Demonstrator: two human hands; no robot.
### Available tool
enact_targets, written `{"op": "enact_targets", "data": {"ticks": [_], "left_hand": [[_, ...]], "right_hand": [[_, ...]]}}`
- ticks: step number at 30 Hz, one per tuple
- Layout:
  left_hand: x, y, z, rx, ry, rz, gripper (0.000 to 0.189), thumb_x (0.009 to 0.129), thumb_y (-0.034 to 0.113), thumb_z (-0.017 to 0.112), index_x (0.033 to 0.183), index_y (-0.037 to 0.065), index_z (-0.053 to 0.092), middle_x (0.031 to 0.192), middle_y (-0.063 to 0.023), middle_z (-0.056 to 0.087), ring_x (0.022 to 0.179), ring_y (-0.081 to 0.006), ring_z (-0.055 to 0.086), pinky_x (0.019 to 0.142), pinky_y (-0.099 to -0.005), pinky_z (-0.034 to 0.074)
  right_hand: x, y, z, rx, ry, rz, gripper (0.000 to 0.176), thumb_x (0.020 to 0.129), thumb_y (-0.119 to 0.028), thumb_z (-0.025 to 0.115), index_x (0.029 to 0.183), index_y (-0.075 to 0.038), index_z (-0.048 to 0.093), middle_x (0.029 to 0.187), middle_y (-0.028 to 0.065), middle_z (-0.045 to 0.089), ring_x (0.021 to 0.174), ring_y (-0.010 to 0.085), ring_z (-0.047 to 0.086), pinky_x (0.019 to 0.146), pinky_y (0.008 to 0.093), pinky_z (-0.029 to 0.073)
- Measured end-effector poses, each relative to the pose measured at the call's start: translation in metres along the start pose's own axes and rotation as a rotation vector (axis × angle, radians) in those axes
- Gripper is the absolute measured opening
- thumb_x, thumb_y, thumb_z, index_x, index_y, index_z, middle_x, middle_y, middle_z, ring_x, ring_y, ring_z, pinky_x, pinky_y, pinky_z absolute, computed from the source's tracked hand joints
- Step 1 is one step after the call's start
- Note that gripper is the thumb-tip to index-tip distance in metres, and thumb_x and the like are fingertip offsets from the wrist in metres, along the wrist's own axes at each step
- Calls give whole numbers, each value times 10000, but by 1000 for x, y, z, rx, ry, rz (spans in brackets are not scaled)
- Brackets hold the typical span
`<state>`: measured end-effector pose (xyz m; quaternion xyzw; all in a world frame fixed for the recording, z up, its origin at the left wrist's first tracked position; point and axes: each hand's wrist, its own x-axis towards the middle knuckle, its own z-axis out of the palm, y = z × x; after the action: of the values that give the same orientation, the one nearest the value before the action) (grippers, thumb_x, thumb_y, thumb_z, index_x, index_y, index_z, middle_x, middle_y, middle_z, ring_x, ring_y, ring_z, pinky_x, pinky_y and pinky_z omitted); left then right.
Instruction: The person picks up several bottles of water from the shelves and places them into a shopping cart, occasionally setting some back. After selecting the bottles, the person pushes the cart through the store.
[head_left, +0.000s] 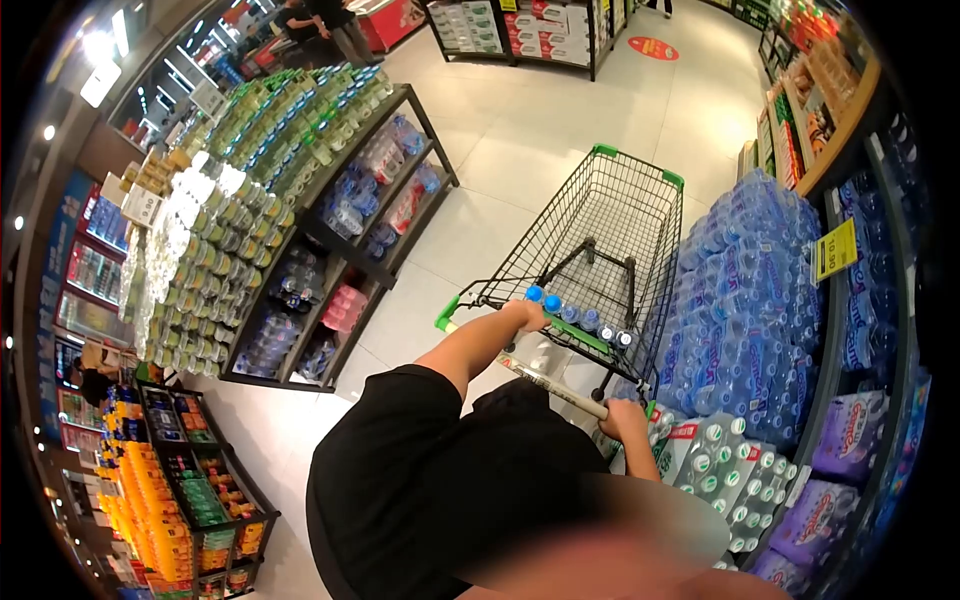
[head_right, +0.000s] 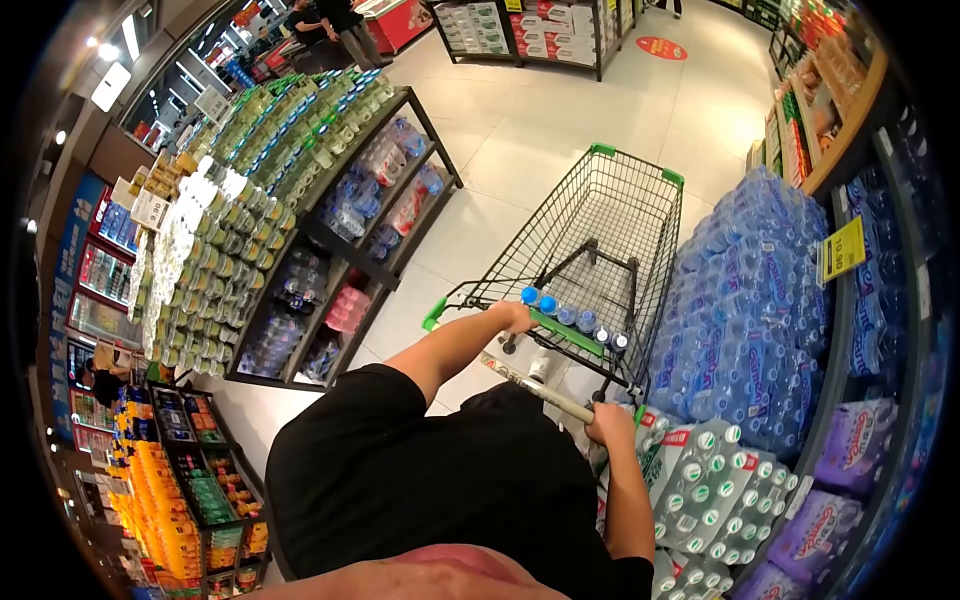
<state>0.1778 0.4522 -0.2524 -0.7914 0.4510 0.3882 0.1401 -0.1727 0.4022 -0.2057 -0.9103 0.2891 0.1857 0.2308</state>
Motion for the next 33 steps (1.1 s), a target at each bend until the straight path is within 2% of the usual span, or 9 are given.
{"op": "enact_targets", "data": {"ticks": [6,18,21,23,24,26,30,32,33], "left_hand": [[79,-26,-45,-65,26,62,690,921,585,386,1301,46,587,1354,-193,559,1254,-343,535,1056,-444,406],[133,-16,-195,-88,-32,54,623,924,477,389,1305,21,576,1401,-201,514,1278,-375,507,1056,-493,398],[277,-57,-143,58,-5,192,623,900,509,427,1284,49,600,1359,-193,555,1256,-353,534,1048,-468,411],[297,-62,-150,50,-17,118,621,894,499,422,1267,39,605,1345,-197,564,1240,-364,545,1040,-484,418],[234,-37,-195,-25,11,71,615,890,497,420,1252,39,613,1329,-206,572,1225,-368,554,1030,-480,428],[207,-20,-218,-32,171,21,573,908,503,411,1111,38,678,1183,-203,656,1114,-357,621,969,-478,472],[197,-1,-238,141,235,53,450,895,390,471,1085,46,691,1115,-166,692,1039,-311,671,898,-486,511],[226,-2,-212,258,302,32,275,898,215,516,1015,84,728,1087,-139,704,1002,-345,672,828,-631,459],[224,8,-212,180,331,-33,274,888,238,535,1010,91,731,1099,-148,697,1026,-356,656,827,-628,442]], "right_hand": [[68,12,-44,23,130,-33,204,733,-245,659,869,-94,682,822,191,687,777,404,664,722,490,540],[191,46,-126,29,216,78,216,732,-257,655,870,-92,630,856,185,678,832,395,654,712,513,510],[216,69,-119,34,291,37,203,754,-242,641,897,-98,625,861,157,672,859,384,646,734,506,504],[225,70,-132,70,256,54,193,758,-244,636,902,-116,628,876,146,666,861,370,646,729,498,506],[228,69,-140,65,216,58,197,758,-250,636,907,-122,630,891,142,667,865,364,646,728,494,508],[234,73,-153,85,202,2,188,748,-220,626,894,-101,617,854,143,668,819,372,648,704,499,510],[247,98,-169,249,32,-116,326,777,-280,668,1055,-112,649,1021,166,674,953,353,649,800,439,526],[258,125,-156,527,7,-193,413,794,-271,710,1144,-63,637,1095,161,676,1019,293,657,880,383,518],[258,139,-160,716,-12,-205,432,805,-226,732,1167,-17,623,1097,133,684,1019,230,657,908,355,506]]}}
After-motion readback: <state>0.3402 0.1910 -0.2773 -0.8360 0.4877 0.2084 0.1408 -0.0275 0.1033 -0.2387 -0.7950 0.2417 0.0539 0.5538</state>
